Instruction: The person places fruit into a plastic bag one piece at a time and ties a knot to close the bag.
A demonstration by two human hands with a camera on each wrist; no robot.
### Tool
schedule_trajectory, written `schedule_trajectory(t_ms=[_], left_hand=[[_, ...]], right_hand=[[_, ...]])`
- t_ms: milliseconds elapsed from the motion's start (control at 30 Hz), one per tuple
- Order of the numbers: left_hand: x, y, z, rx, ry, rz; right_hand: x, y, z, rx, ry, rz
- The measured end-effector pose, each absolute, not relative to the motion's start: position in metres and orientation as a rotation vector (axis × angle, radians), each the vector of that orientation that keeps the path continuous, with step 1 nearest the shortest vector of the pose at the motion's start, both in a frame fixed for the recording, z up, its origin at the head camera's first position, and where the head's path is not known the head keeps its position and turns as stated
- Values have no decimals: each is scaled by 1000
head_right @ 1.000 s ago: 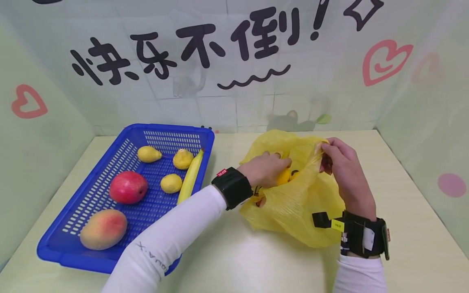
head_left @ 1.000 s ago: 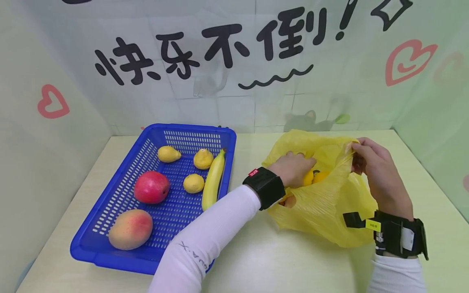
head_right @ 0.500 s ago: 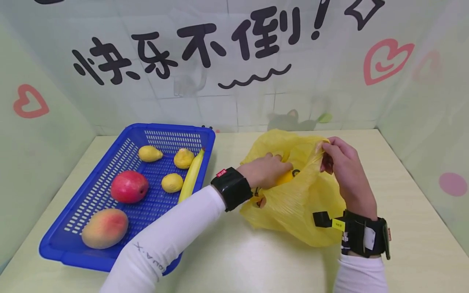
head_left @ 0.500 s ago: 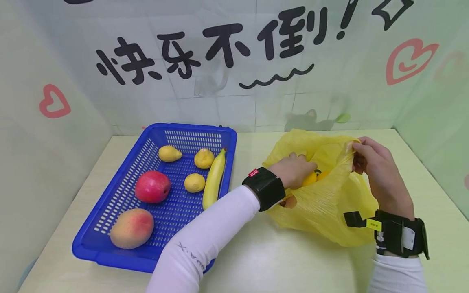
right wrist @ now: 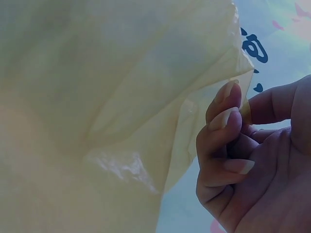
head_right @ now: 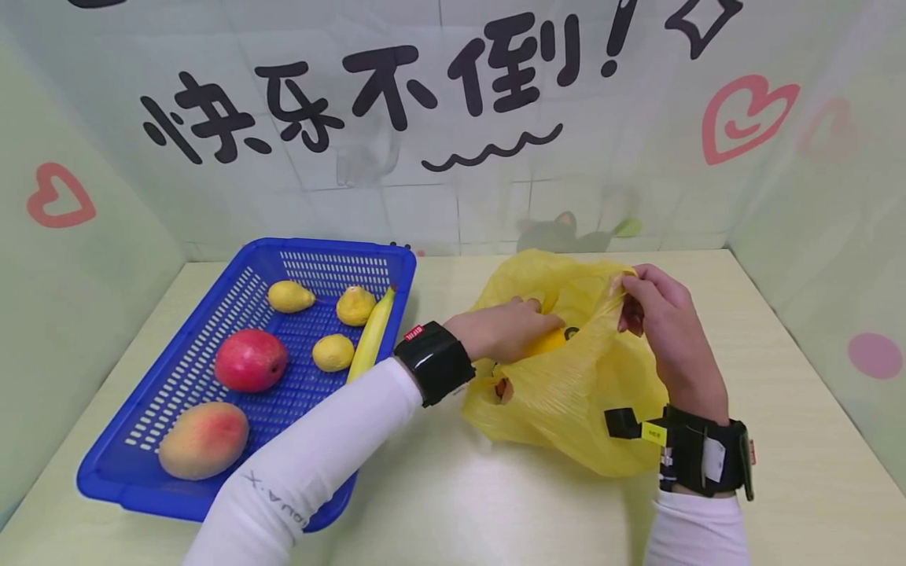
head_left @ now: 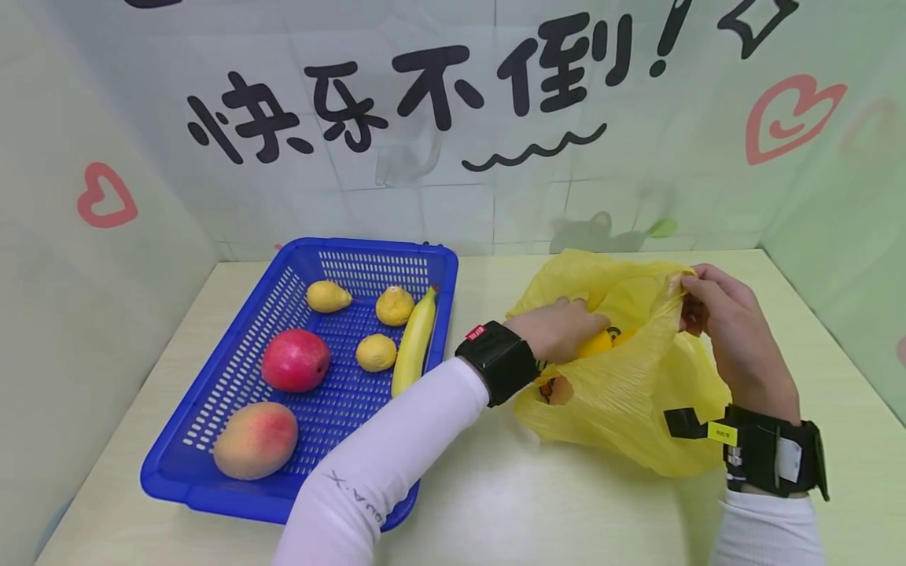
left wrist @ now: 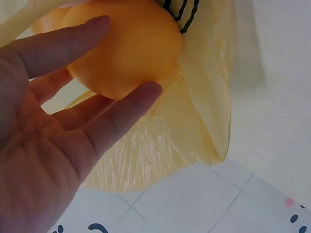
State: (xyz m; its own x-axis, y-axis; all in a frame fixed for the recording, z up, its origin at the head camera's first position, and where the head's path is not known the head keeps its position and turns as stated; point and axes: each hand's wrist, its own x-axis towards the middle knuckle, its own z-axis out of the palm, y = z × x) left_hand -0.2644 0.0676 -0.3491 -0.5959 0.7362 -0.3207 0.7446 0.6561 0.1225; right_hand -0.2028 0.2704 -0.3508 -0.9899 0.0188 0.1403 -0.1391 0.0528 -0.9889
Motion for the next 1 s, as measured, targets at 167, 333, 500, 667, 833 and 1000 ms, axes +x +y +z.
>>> schedule_trajectory(t_ms=[167, 333, 500, 667, 833, 1000], left_hand=[[-267, 65, -345, 1236, 2520, -28], [-269, 62, -337, 1275, 2467, 9], [-271, 60, -327, 1302, 2439, 27], [-274, 53, -316, 1268, 2466, 112], [-280, 36, -305, 1184, 2552, 272], [-284, 16, -299, 1120, 2633, 320]], right_hand=[[-203, 270, -351, 130, -2182, 2093], [-203, 271, -351, 128, -2173, 2102], [-203, 272, -352, 119, -2172, 2107], [-203, 272, -353, 121, -2173, 2104], [-203, 272, -353, 139, -2164, 2100], [-203, 273, -352, 145, -2156, 2107]])
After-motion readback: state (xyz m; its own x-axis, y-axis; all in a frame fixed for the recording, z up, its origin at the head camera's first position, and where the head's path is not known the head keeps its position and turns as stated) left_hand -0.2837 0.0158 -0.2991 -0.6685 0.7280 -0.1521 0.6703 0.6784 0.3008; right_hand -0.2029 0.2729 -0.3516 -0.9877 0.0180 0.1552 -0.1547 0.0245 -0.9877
